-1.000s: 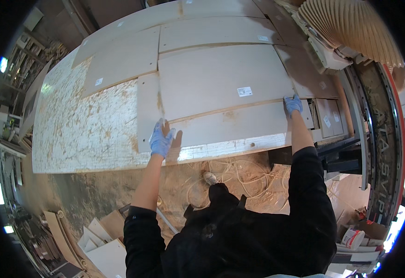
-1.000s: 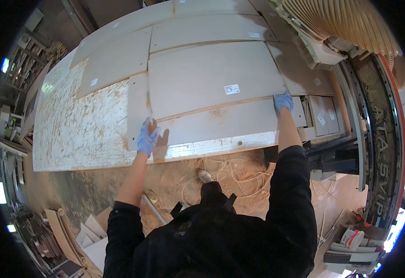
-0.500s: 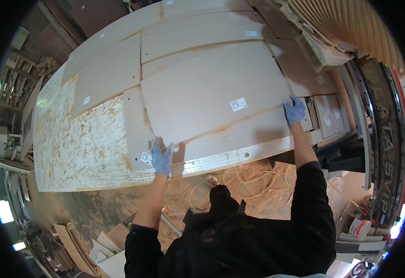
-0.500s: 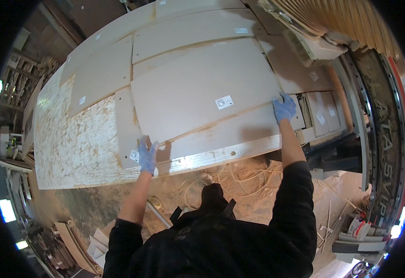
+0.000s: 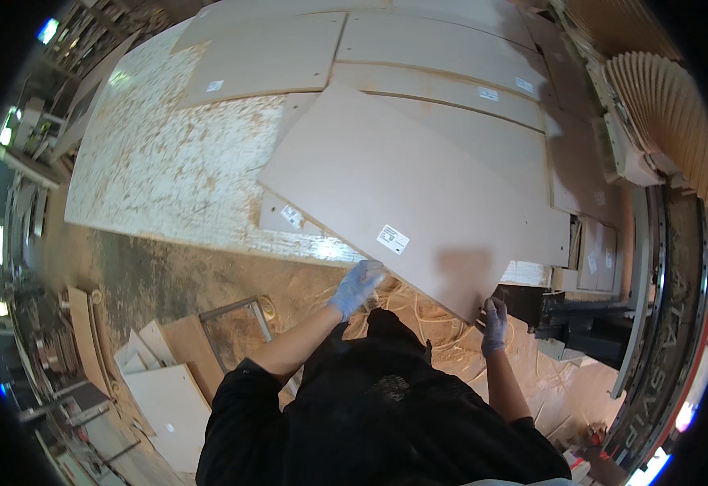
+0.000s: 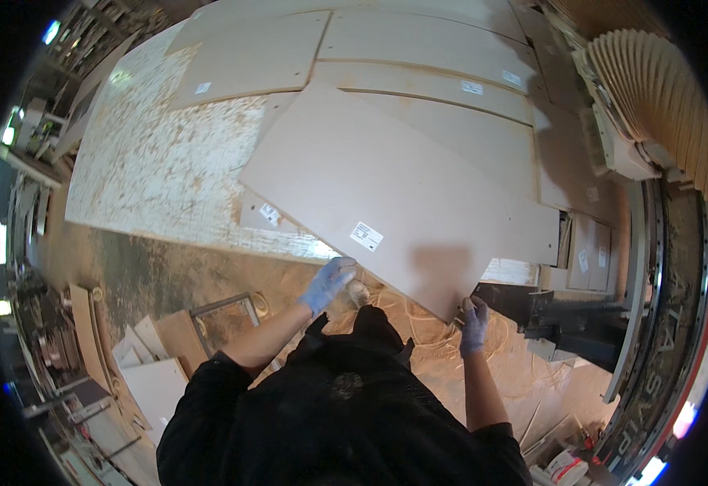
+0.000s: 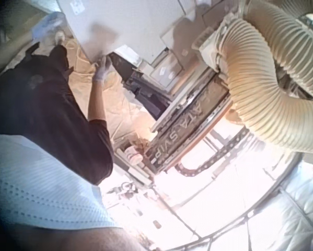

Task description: The person walks through a woodworking shop carrying a roll of labels. They tear off individual labels and apply them to various cut wooden panels on a workbench and a table. The person also stacks the labeled panels.

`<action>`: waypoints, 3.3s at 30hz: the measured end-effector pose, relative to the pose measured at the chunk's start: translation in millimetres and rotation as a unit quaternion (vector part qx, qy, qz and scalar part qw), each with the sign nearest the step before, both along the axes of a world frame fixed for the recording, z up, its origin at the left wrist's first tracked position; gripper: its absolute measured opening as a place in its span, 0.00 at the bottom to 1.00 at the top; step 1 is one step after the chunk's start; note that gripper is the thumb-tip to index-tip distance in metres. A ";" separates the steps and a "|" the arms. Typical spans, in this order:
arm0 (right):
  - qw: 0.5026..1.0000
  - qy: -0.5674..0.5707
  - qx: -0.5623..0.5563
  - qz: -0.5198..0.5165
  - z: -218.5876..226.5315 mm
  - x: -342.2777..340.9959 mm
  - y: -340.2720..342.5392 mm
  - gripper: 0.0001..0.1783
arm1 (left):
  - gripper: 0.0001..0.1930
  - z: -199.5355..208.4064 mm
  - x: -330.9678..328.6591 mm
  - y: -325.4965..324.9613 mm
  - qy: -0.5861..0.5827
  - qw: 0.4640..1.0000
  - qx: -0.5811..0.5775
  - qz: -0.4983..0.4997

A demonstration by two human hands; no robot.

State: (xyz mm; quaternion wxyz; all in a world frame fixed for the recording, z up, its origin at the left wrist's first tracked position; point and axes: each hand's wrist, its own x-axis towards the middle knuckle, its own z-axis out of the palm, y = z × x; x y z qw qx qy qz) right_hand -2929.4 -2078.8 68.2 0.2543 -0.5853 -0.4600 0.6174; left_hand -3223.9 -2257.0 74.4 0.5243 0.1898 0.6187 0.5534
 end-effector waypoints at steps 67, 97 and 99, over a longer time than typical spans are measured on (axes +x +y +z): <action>0.903 0.051 0.056 -0.424 -13.3 -76.9 371.5 0.31 | 0.23 -68.7 -56.1 -184.2 0.243 0.858 -0.151 0.426; 0.897 -0.041 0.022 -0.440 51.9 -87.8 366.2 0.23 | 0.23 -84.2 -39.3 -222.5 0.092 0.786 -0.153 0.592; 0.901 0.072 0.007 -0.428 46.7 -76.9 371.6 0.22 | 0.23 -92.0 -31.3 -224.2 0.063 0.779 -0.127 0.611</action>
